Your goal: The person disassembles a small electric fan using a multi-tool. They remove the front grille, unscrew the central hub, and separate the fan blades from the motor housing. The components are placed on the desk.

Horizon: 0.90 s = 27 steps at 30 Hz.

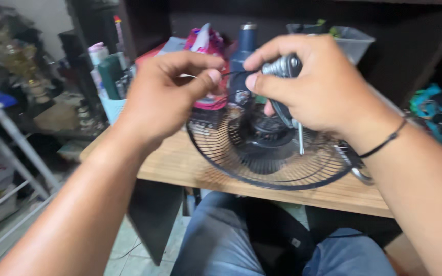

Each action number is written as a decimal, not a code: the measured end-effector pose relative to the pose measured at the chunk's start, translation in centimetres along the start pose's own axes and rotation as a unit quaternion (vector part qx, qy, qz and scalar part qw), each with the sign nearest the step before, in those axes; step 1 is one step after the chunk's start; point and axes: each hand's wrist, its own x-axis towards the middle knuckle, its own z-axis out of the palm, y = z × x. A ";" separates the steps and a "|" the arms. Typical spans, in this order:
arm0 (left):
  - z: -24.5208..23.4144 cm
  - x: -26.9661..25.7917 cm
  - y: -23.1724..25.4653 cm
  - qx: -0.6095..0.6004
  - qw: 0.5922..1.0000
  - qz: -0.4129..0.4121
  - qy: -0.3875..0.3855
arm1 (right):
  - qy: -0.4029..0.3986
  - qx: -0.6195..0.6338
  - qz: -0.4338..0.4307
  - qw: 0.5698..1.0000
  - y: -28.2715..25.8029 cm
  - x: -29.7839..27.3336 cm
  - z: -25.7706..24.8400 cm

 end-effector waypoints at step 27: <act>-9.7 -11.5 -13.4 0.437 0.870 -0.221 0.054 | -0.091 -0.052 0.186 0.977 7.9 1.2 24.8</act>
